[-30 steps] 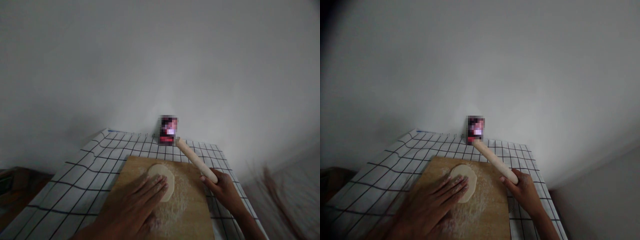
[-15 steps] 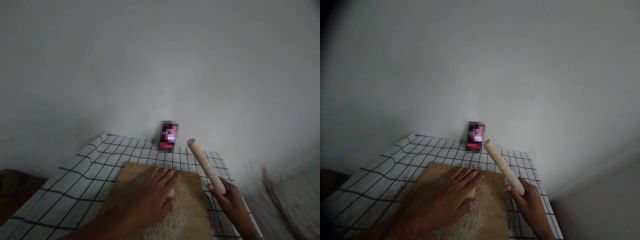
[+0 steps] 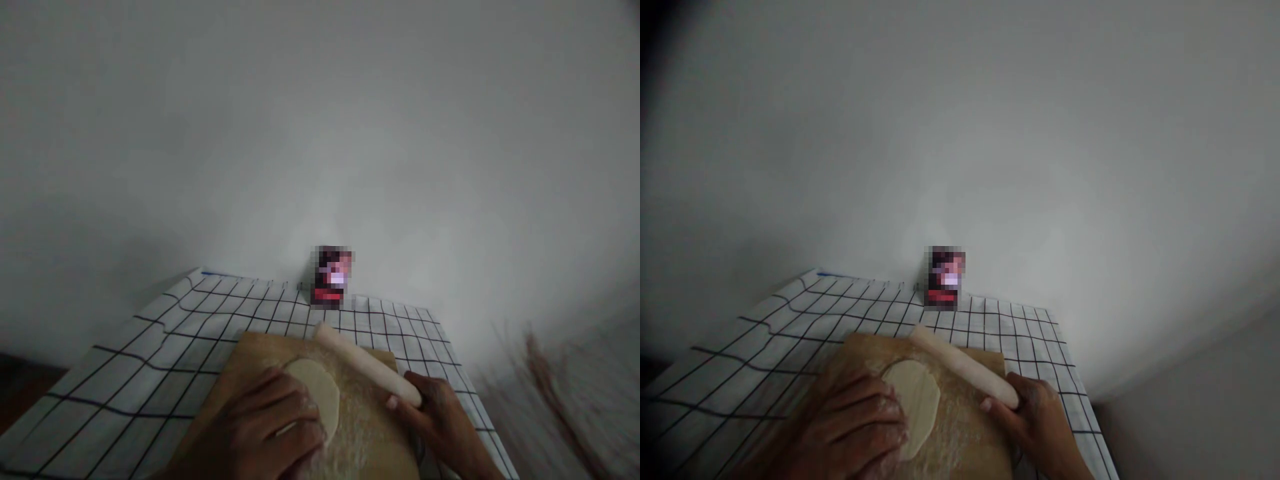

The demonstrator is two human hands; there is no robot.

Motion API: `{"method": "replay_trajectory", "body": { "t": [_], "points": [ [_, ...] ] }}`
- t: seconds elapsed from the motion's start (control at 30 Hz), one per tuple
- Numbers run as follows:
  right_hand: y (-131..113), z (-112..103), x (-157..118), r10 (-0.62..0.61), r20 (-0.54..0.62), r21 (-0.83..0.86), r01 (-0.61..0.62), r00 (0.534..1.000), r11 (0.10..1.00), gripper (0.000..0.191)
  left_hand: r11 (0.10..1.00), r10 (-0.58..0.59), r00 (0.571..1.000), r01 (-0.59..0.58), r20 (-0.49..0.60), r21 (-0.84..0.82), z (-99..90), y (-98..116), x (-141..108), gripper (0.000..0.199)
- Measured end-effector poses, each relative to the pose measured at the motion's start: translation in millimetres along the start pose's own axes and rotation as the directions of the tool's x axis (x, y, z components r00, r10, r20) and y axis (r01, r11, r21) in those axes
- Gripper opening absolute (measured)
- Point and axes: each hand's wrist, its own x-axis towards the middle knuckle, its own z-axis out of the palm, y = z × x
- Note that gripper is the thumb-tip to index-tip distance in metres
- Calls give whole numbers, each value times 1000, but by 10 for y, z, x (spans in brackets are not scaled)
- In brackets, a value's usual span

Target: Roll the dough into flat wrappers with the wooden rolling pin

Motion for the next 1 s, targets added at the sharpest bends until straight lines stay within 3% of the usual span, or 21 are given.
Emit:
{"method": "replay_trajectory", "body": {
  "t": [0.13,0.23,0.37,0.5,0.67,0.8,1.0],
  "points": [
    [-239,107,-62,-121,62,-110,127,991,986,52,985,-170,985,170,40,-5,-162,-46,-21,33],
    [-360,229,-75,-151,66,-177,160,986,971,52,952,-302,952,299,42,59,6,-61,-177,42],
    [-391,315,-36,-293,-78,-236,268,953,934,47,950,-256,964,264,-68,166,350,-129,-358,55],
    [-421,256,94,-344,-132,-283,297,930,912,28,931,-288,957,273,28,244,509,-354,-191,50],
    [-396,155,414,-333,-29,-301,309,943,902,30,891,-392,910,340,135,301,568,-571,93,48],
    [-337,176,439,-369,-39,-355,332,929,874,37,874,-405,907,348,115,339,584,-484,37,47],
    [-426,269,-95,-433,-31,-436,378,901,817,46,915,-311,941,258,137,311,410,-73,-330,56]
  ]
}}
